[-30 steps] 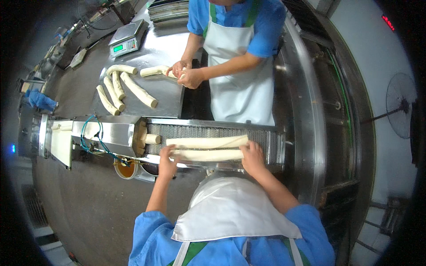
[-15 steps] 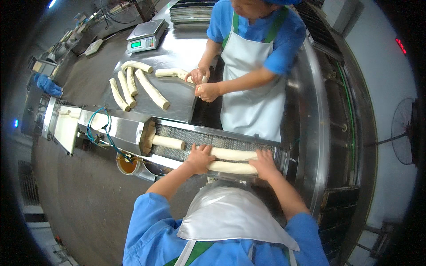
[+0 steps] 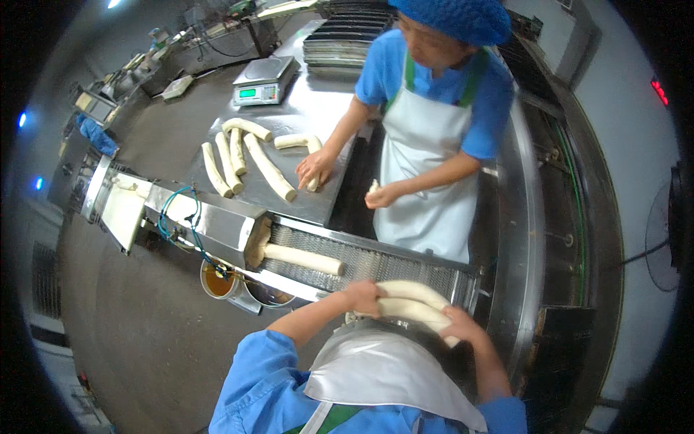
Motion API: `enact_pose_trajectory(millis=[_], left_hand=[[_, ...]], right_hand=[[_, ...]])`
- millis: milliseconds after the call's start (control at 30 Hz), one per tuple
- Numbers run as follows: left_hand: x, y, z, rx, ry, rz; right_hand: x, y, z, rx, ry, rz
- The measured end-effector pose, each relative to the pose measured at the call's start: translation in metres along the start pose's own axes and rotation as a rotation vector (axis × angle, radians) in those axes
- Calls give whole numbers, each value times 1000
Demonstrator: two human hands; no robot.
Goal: The person places long strips of dough onto a conveyor belt and into baking trays at a processing station.
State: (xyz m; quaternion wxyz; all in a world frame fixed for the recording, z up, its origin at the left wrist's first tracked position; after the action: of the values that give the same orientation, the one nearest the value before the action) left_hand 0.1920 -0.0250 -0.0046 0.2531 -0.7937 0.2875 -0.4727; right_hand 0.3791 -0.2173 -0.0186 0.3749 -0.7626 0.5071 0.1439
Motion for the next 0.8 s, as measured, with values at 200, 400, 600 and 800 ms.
enact_pose_trajectory(millis=[200, 400, 600, 800], left_hand=[[1, 21, -17, -88, -235, -1471], [46, -25, -34, 157, -229, -2410], [63, -69, -46, 246, -111, -2447], [55, -69, -45, 317, -60, -2263]], right_hand=[[27, 43, -44, -261, 151, 1402], [-82, 29, -44, -374, -66, 1803], [-122, 11, -44, -398, -189, 1812], [-107, 14, -43, -334, -121, 1711]])
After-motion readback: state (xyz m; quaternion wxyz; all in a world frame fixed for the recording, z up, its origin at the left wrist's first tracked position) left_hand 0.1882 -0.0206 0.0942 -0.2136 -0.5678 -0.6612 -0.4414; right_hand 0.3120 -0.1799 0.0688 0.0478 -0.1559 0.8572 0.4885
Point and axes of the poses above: each hand's wrist, its own z-axis towards the middle knuckle, its own y-axis out of the palm, x = y × z, the point moved 8 cm from there along z, towards the middle knuckle, and after that the axes turned 7 degrees about y, right-handed, at the moved point
